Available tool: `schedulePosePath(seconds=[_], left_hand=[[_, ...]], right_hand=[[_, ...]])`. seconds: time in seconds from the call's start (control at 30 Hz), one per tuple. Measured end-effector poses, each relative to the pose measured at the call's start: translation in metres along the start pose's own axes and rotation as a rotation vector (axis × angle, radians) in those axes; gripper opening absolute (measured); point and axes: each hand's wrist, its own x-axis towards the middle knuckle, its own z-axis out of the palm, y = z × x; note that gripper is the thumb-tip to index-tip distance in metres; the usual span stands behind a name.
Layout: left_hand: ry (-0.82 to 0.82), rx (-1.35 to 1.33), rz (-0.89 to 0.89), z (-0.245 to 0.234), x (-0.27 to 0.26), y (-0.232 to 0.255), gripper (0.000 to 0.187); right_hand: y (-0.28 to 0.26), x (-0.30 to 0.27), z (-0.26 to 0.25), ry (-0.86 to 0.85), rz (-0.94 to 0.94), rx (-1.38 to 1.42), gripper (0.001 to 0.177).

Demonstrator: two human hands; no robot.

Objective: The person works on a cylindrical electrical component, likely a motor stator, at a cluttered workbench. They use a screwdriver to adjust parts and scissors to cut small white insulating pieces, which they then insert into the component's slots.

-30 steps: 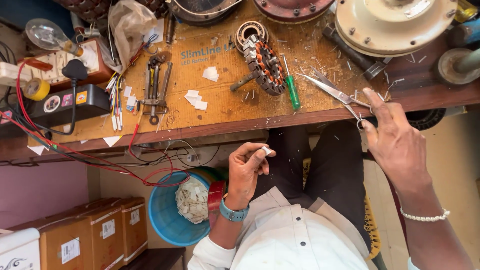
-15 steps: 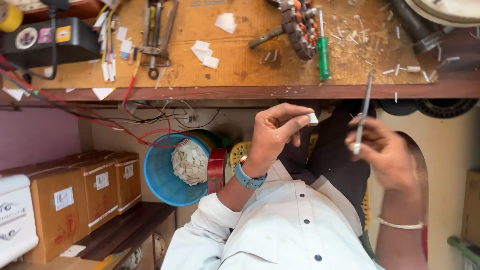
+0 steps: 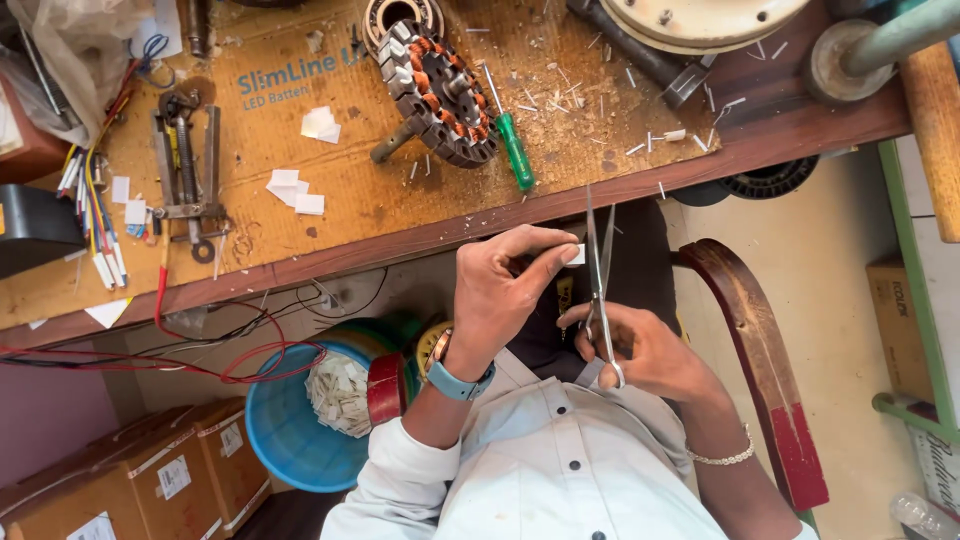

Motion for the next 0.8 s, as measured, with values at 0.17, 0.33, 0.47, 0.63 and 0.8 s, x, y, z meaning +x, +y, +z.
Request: schedulePosePath(seconds=[0.17,0.33,0.47,0.63,0.8], left_hand=[[0.008,0.06,-0.023,0.001,-0.002,0.0,0.012],[0.052,0.079,0.0,-0.001,-0.004,-0.003,0.012],[0.062,0.023,-0.035,0.0,-0.005,-0.006,0.011],[0.113,-0.073,-0.11,0.007,-0.011,-0.008,0.009],[0.135,-0.116,-0.101,0.01,-0.016,-0.013,0.012]], right_hand=[[0.006,0.001,0.003,-0.043,0.039,0.117,0.089],[0.009,0.001,0.006,-0.052,0.07,0.049,0.089],[0.011,0.003,0.011,-0.011,0.048,-0.007,0.091],[0.007,0.004,0.02,0.054,0.06,-0.155,0.093],[0.003,0.003,0.021,0.033,0.068,-0.205,0.091]])
